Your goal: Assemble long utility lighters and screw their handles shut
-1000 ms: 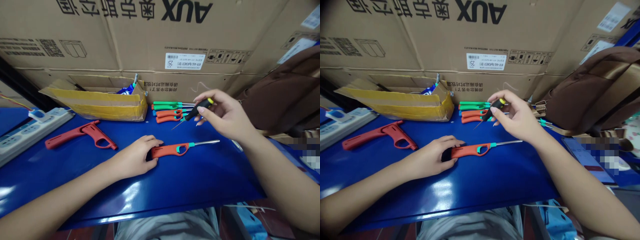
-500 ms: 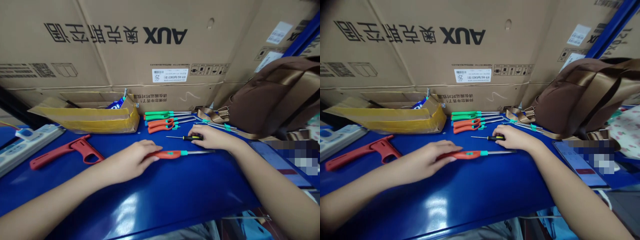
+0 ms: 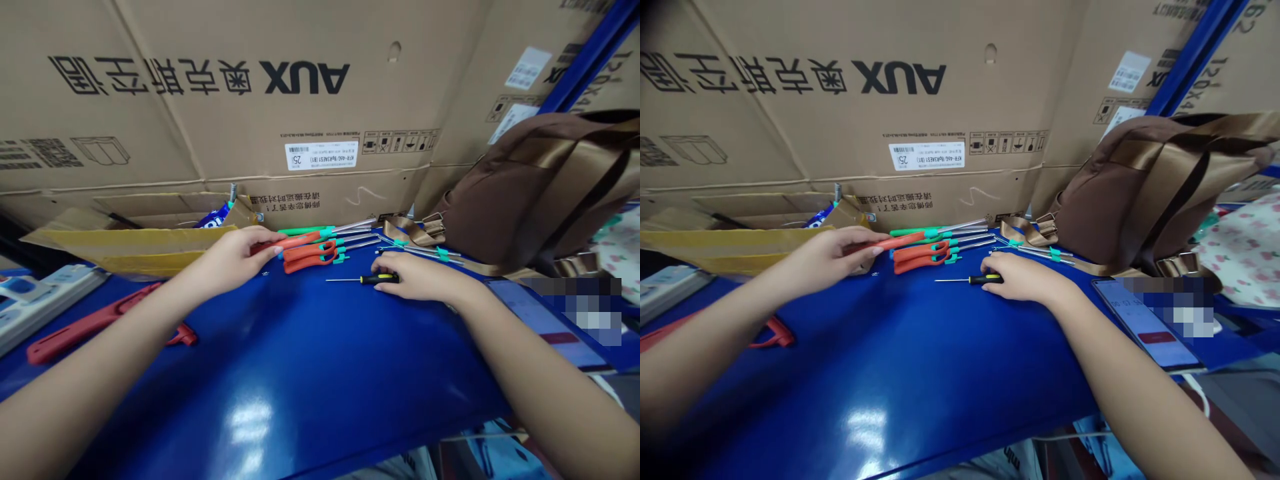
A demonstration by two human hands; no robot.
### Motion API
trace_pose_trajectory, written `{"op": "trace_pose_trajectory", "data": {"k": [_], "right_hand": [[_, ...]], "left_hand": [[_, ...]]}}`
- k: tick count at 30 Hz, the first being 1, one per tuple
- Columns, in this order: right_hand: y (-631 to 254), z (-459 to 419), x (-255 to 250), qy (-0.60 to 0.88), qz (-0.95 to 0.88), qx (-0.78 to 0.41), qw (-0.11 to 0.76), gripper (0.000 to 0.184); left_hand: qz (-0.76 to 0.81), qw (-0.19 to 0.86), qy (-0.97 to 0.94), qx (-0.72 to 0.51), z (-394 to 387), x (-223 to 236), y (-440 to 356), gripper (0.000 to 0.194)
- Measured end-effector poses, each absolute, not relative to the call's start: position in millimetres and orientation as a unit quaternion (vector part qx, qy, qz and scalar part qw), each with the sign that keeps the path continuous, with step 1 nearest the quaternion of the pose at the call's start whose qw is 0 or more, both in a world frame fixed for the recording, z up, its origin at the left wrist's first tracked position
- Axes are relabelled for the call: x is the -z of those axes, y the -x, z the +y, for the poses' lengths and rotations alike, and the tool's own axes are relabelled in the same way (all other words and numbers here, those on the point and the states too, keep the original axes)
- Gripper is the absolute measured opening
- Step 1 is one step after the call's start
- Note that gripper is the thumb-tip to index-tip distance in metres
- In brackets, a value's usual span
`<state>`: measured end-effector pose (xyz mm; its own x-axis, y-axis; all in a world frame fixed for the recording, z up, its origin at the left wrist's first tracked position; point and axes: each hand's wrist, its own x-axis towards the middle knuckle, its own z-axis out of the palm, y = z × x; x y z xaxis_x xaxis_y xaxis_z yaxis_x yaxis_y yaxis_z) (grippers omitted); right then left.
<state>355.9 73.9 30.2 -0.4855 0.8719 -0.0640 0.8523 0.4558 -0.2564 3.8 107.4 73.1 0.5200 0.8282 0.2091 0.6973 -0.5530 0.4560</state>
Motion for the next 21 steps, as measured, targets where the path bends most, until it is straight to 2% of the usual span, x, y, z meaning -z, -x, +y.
{"op": "trace_pose_trajectory", "data": {"k": [3,10,17,21], "right_hand": [[-351,71,-30,0.511,-0.851,-0.119,0.036,0.025],[-336,67,-26,0.534,-0.839,-0.091,0.052,0.03],[-334,65,-26,0.536,-0.839,-0.078,0.05,0.029],[-334,65,-25,0.533,-0.841,-0.072,0.05,0.031]], "left_hand": [[0.409,-0.022,-0.881,-0.235,123,-49,-22,0.039],[0.392,-0.048,-0.895,-0.21,157,-15,-46,0.03],[0.39,-0.074,-0.894,-0.21,167,-12,-57,0.028],[0.385,-0.096,-0.889,-0.228,151,-14,-59,0.034]]}}
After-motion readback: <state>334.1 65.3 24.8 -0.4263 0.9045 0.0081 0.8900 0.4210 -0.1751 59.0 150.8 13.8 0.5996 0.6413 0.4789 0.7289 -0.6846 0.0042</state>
